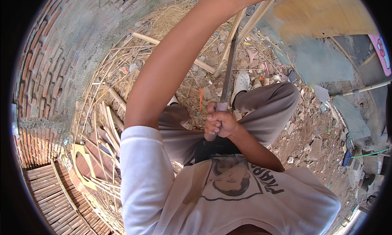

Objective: The person sits on the ground and uses a large knife to split bamboo poles into thin strips. They hold the bamboo vertically and strike it with a wooden stick to drive the blade through the material, repeating the process for multiple pieces.

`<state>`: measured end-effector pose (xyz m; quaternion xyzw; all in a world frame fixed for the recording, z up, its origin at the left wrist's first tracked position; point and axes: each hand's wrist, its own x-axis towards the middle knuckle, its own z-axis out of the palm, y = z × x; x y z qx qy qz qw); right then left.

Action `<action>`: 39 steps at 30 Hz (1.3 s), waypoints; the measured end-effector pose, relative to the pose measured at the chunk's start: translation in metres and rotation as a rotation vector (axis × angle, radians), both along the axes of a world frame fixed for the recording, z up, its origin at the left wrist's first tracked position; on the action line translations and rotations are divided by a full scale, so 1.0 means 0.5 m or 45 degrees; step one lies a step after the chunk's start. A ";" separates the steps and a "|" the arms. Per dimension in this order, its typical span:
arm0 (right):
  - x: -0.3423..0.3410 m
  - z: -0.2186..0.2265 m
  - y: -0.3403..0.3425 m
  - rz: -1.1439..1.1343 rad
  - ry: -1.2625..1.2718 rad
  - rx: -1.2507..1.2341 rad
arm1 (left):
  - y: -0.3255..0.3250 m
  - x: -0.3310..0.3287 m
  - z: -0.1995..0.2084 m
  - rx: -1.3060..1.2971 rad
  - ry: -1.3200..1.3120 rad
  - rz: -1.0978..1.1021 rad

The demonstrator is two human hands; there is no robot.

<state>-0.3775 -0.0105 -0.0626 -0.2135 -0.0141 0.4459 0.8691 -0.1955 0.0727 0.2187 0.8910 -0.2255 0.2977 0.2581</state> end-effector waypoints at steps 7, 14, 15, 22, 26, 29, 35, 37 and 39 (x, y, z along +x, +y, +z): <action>-0.007 -0.011 0.049 -0.074 0.023 0.101 | 0.012 0.025 -0.018 0.044 -0.123 -0.155; 0.039 0.041 0.118 -0.331 0.078 -0.334 | 0.047 0.026 0.013 -0.046 0.051 -0.212; 0.046 0.048 0.124 -0.358 0.082 -0.342 | 0.032 0.011 0.008 -0.150 -0.165 -0.041; 0.106 0.048 0.143 -0.361 0.089 -0.293 | 0.142 -0.219 -0.206 -0.127 0.347 0.120; 0.120 0.056 0.161 -0.245 0.032 -0.215 | 0.187 -0.364 -0.399 -0.452 0.818 0.243; 0.153 0.075 0.120 0.105 -0.328 -0.440 | 0.188 -0.365 -0.420 -0.430 0.773 0.579; 0.214 0.174 -0.267 -1.094 -1.031 -1.095 | 0.272 -0.317 -0.442 -0.173 0.619 0.741; 0.228 0.099 -0.431 -1.684 -0.739 -1.441 | 0.283 -0.288 -0.413 -0.126 0.633 0.743; 0.220 -0.124 -0.606 -1.653 -0.676 -1.799 | 0.293 -0.269 -0.402 -0.091 0.637 0.725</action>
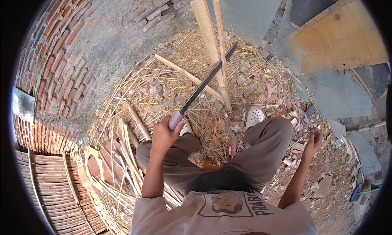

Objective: The person sits on the ground and uses a large knife to split bamboo poles into thin strips. They hold the bamboo vertically and strike it with a wooden stick to drive the blade through the material, repeating the process for multiple pieces.

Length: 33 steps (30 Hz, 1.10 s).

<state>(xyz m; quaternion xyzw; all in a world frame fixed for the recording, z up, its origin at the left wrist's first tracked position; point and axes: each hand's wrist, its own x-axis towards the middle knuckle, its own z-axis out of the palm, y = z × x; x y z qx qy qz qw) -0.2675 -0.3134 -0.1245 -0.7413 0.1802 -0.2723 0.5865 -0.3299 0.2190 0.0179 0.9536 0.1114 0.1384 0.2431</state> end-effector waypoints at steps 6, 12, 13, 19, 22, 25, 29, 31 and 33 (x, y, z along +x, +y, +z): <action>-0.370 -0.530 -0.020 0.583 1.828 -0.748 | 0.013 0.004 -0.012 -0.003 -0.024 0.044; -0.413 -0.537 0.064 0.443 1.769 -0.526 | 0.012 0.032 0.007 -0.005 0.114 0.011; -0.409 -0.530 0.064 0.438 1.710 -0.486 | 0.018 0.037 0.009 0.006 0.146 0.011; -0.196 -0.311 0.054 0.436 0.613 -0.176 | 0.027 0.044 0.003 -0.056 0.074 0.048; -0.057 -0.009 0.060 0.416 0.533 -0.365 | 0.015 0.067 0.024 0.041 0.014 -0.019; 0.036 0.218 0.111 0.420 0.310 -0.165 | 0.019 0.073 0.022 0.086 -0.012 -0.009; 0.075 0.279 0.113 0.686 0.271 -0.248 | 0.013 0.094 0.012 0.015 -0.023 -0.031; 0.042 0.306 0.128 0.860 0.687 -0.400 | 0.013 0.089 0.010 0.049 0.013 -0.011; 0.001 0.344 0.139 1.017 1.162 -0.391 | 0.028 0.085 0.016 0.122 0.035 -0.017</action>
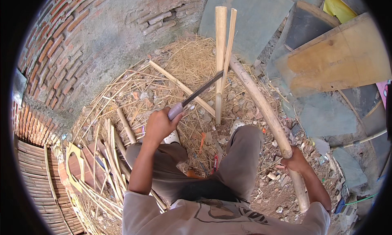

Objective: The person sits on the ground and uses a large knife to split bamboo poles into thin strips. They hold the bamboo vertically and strike it with a wooden stick to drive the blade through the material, repeating the process for multiple pieces.

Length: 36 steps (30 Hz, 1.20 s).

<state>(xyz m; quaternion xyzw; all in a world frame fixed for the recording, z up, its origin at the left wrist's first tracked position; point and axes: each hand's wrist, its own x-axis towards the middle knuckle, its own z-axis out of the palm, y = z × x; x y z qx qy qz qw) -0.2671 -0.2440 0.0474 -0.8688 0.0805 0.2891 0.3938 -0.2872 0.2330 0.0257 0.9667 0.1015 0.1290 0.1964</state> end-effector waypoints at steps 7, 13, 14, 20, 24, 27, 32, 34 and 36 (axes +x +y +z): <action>-0.026 0.188 -0.070 -0.186 -0.744 0.199 | 0.031 -0.021 -0.021 -0.079 -0.033 0.023; 0.001 0.000 0.009 -0.338 -0.716 0.295 | 0.019 -0.024 -0.034 -0.011 0.030 0.072; -0.004 -0.068 -0.008 -0.102 -0.548 0.073 | 0.014 -0.028 -0.023 0.024 0.047 0.056; -0.023 0.053 -0.013 -0.095 -0.174 0.150 | 0.024 -0.061 -0.028 0.067 0.083 -0.003; -0.018 0.185 -0.030 -0.275 -0.764 0.258 | 0.002 -0.051 -0.035 0.036 0.056 0.000; 0.012 0.190 0.034 -0.373 -1.123 0.547 | -0.002 -0.049 -0.048 0.043 0.034 -0.015; -0.057 -0.073 0.023 -0.139 0.027 0.002 | -0.013 -0.047 -0.029 0.082 0.097 -0.011; -0.097 -0.105 -0.021 -0.190 0.208 0.157 | 0.008 -0.036 -0.026 0.082 0.092 -0.048; -0.051 -0.015 -0.025 -0.168 0.093 0.157 | 0.003 -0.053 -0.069 0.038 0.149 -0.044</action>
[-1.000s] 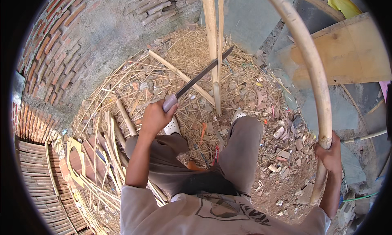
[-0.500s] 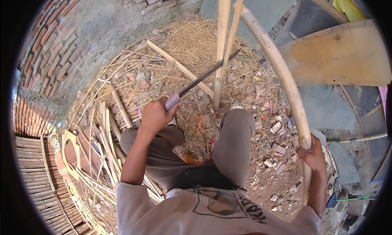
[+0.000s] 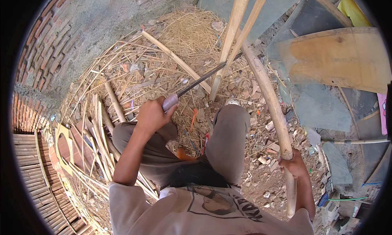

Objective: The person sits on the ground and uses a large knife to split bamboo poles into thin strips. They hold the bamboo vertically and strike it with a wooden stick to drive the blade through the material, repeating the process for multiple pieces.

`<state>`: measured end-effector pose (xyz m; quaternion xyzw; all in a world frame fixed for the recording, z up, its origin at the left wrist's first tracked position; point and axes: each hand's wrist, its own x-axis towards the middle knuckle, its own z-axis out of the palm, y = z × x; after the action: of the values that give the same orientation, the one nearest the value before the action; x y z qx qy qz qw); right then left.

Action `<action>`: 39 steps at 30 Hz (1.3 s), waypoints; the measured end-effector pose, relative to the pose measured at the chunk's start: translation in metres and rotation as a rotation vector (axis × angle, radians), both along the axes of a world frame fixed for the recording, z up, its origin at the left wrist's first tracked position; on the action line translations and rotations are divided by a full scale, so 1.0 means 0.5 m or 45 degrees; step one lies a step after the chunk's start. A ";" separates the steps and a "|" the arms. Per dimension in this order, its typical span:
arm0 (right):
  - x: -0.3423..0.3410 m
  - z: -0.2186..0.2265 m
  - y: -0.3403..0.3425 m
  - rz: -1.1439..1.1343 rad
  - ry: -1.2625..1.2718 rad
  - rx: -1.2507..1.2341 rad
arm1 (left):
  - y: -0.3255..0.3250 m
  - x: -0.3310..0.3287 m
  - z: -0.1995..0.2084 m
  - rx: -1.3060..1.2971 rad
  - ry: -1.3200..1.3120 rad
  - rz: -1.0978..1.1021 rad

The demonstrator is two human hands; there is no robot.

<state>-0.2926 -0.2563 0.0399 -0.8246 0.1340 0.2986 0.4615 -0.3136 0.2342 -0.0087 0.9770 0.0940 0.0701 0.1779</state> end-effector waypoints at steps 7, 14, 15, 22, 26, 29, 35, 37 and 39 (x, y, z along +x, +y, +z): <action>-0.017 0.250 -0.016 -0.223 -1.235 0.384 | -0.010 0.000 -0.008 -0.015 -0.002 0.026; -0.030 -0.044 0.060 -0.011 0.103 -0.128 | -0.020 -0.001 0.012 0.043 0.019 -0.012; -0.041 -0.065 0.051 -0.023 0.070 -0.036 | -0.014 0.000 0.027 0.060 0.043 -0.017; -0.011 0.168 -0.013 -0.200 -0.560 0.088 | -0.015 0.000 -0.014 0.026 0.012 -0.017; 0.022 0.248 -0.002 -0.213 -1.227 0.373 | -0.020 0.013 -0.027 0.001 0.017 -0.018; 0.051 0.111 0.041 -0.281 -1.205 0.319 | -0.022 0.009 -0.028 0.017 0.028 -0.006; 0.007 -0.090 0.020 0.118 0.189 0.035 | 0.008 0.024 0.012 0.093 0.080 0.005; 0.034 0.032 0.048 0.043 0.077 -0.064 | 0.011 -0.012 -0.046 0.058 0.074 0.017; 0.039 0.110 0.038 -0.073 -0.281 0.064 | 0.013 -0.008 -0.044 0.063 0.062 0.044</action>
<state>-0.2729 -0.2375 0.0949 -0.8365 0.0982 0.1959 0.5023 -0.3174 0.2408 -0.0307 0.9808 0.1134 0.0519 0.1501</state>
